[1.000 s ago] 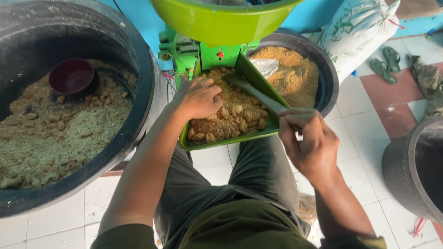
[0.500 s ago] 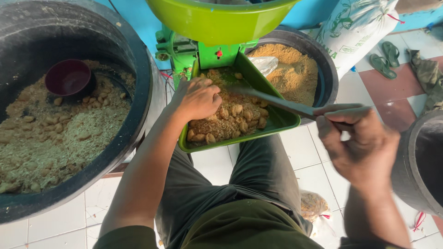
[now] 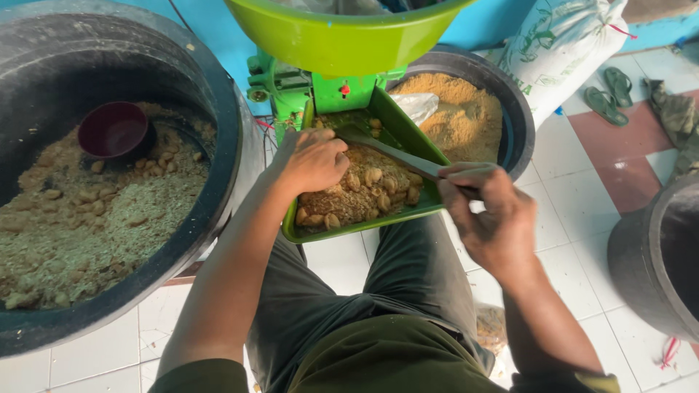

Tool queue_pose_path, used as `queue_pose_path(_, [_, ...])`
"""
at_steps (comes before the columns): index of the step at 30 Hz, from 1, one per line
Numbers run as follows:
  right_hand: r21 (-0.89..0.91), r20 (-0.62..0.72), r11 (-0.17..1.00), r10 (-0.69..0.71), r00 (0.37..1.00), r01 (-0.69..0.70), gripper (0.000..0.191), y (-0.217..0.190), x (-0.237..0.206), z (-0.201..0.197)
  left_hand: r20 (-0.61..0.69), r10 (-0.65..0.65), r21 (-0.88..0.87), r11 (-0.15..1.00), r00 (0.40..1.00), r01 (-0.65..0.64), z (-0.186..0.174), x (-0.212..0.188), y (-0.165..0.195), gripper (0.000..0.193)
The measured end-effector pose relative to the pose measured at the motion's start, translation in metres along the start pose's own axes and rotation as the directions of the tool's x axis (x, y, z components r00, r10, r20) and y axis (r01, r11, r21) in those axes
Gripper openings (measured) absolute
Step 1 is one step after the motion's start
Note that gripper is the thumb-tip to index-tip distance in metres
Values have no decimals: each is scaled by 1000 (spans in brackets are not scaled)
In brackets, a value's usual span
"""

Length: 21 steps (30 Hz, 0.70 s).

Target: The person sits on the floor and feeds whole roasted peanuts from a green tray into a green grinding machine, using a wooden spatula to push nuts under the rollers. Ground peanut powder collects in a large black basin, and the person scoops the powder with a small bowl and pours it back into the basin.

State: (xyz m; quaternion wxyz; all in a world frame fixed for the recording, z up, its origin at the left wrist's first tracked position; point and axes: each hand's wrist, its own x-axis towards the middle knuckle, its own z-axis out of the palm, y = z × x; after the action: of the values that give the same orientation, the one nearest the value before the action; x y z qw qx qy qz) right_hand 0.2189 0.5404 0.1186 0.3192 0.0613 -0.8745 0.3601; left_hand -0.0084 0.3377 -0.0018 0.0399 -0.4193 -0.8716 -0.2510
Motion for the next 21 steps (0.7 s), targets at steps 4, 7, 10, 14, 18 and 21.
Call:
queue_pose_path(4, [-60,64,996,-58,996,62,15,8,13,31,96,-52,6,999,994,52,6,2,-4,34])
queue_pose_path(7, [-70,23,998,-6,1000,8,14,12,20,33,218,-144,88,988,965,127,4,6,-7,35])
queue_pose_path(10, [-126,9,992,22,1000,-21,13,6,7,-13,206,-126,77,991,970,112,5,6,-8,37])
queue_pose_path(14, [-51,-114,952,295,949,-302,11,-19,-21,-87,87,3,-5,1000,996,-3,8,2,-7,35])
queue_pose_path(18, [-175,-29,972,152,988,-154,14,-33,-14,-91,122,-45,17,999,991,43,1,3,-1,34])
queue_pose_path(21, [-291,58,956,35,998,-17,15,-23,2,-53,90,-25,45,999,996,22,-12,3,8,32])
